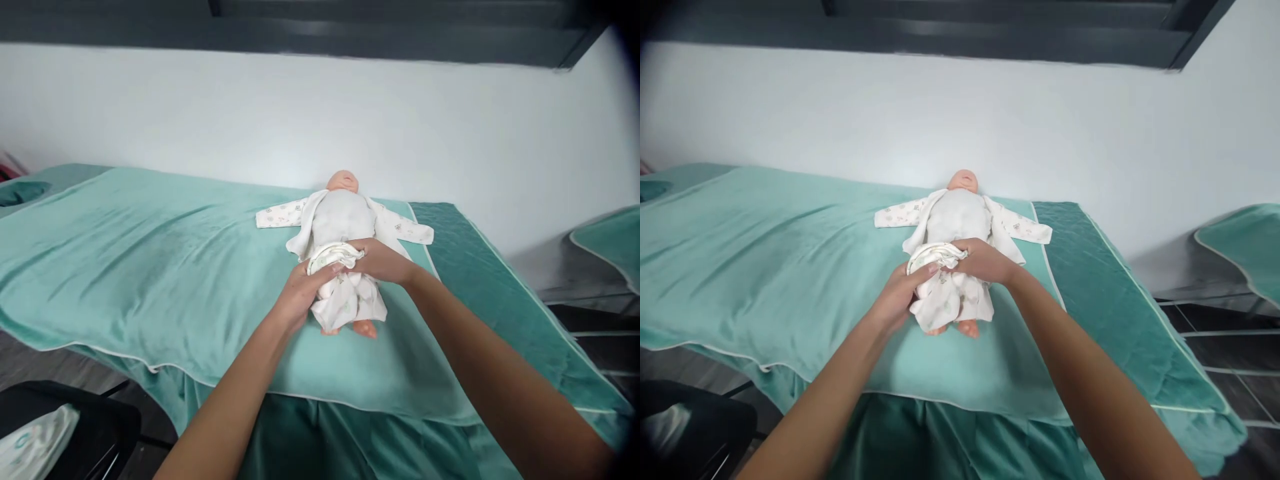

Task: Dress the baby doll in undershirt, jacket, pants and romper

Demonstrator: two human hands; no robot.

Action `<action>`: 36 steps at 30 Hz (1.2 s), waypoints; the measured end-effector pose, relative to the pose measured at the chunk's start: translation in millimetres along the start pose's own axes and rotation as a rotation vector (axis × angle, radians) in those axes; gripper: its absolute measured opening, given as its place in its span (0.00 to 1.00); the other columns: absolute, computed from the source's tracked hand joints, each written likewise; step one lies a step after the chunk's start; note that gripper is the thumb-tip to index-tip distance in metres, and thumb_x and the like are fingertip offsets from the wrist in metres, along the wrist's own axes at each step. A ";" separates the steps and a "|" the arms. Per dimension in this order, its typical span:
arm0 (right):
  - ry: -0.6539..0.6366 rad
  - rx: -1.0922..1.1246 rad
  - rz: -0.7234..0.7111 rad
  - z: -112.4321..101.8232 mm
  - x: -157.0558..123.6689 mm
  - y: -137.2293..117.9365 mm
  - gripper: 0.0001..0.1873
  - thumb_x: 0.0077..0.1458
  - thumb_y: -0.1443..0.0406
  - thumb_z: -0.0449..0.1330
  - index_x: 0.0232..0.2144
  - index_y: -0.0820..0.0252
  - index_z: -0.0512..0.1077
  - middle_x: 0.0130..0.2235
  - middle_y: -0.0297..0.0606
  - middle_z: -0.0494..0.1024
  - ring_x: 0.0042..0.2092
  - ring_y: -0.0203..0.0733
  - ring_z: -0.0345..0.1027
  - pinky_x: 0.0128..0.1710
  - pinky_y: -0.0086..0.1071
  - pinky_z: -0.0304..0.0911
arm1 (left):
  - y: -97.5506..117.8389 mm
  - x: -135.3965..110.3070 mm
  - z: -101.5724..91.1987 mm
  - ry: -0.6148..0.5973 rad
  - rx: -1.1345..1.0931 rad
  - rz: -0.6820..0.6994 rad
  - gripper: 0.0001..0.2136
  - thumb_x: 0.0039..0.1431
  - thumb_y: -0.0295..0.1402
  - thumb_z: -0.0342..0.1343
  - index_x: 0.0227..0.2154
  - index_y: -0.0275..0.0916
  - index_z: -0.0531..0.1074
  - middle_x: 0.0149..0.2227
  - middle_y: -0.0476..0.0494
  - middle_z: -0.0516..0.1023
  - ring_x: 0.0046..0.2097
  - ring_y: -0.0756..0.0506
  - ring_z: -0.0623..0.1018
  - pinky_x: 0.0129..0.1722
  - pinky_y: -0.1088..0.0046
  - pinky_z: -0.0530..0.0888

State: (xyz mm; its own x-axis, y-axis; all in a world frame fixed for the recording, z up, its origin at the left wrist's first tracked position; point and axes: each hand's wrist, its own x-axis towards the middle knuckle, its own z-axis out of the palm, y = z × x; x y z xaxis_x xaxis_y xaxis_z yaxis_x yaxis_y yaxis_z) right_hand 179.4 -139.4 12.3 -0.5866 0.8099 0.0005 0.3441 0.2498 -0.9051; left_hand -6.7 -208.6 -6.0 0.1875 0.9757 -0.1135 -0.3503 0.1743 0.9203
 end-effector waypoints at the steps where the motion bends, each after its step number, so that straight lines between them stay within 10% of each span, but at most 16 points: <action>1: 0.024 -0.040 -0.003 2.2 -1.9 0.0 0.16 0.48 0.62 0.65 0.41 0.61 0.78 0.40 0.36 0.80 0.43 0.44 0.71 0.41 0.32 0.65 | -1.1 -6.7 2.6 0.035 -0.003 -0.003 0.18 0.50 0.43 0.67 0.40 0.36 0.80 0.36 0.42 0.83 0.34 0.46 0.78 0.34 0.72 0.72; 9: 0.140 -0.169 -0.069 17.1 -6.1 10.2 0.09 0.43 0.68 0.59 0.31 0.62 0.74 0.33 0.33 0.77 0.36 0.38 0.67 0.36 0.29 0.59 | -11.8 -59.8 16.0 0.104 -0.065 -0.027 0.14 0.55 0.43 0.64 0.33 0.34 0.78 0.28 0.48 0.76 0.27 0.52 0.69 0.27 0.76 0.64; 17: 0.025 -0.296 -0.048 22.0 -7.7 7.8 0.11 0.42 0.70 0.58 0.31 0.60 0.75 0.35 0.34 0.79 0.38 0.40 0.70 0.39 0.30 0.60 | -31.5 -100.4 35.0 0.249 -0.246 0.042 0.19 0.58 0.38 0.63 0.50 0.37 0.77 0.50 0.40 0.80 0.51 0.42 0.77 0.48 0.69 0.71; 28: -0.167 -0.483 -0.197 19.3 -10.6 11.2 0.07 0.45 0.70 0.64 0.31 0.61 0.76 0.37 0.36 0.78 0.39 0.40 0.69 0.40 0.31 0.60 | -69.4 -113.4 48.5 0.361 -0.400 0.034 0.22 0.57 0.37 0.63 0.55 0.41 0.75 0.55 0.40 0.78 0.56 0.40 0.76 0.53 0.66 0.72; 36: -0.170 -0.674 -0.171 25.2 -10.9 9.7 0.06 0.51 0.61 0.65 0.30 0.58 0.76 0.34 0.36 0.79 0.39 0.42 0.68 0.37 0.31 0.54 | -77.6 -100.7 20.0 0.565 -0.141 0.047 0.22 0.55 0.43 0.64 0.51 0.38 0.77 0.47 0.41 0.82 0.49 0.41 0.79 0.47 0.67 0.73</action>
State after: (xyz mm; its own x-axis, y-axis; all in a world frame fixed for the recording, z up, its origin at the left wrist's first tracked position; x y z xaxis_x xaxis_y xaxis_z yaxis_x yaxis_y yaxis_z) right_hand 170.6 -159.1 -7.2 -0.7599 0.6501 0.0029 0.5832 0.6837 -0.4387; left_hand 19.9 -323.1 -58.5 -0.3362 0.8954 -0.2920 -0.4725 0.1078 0.8747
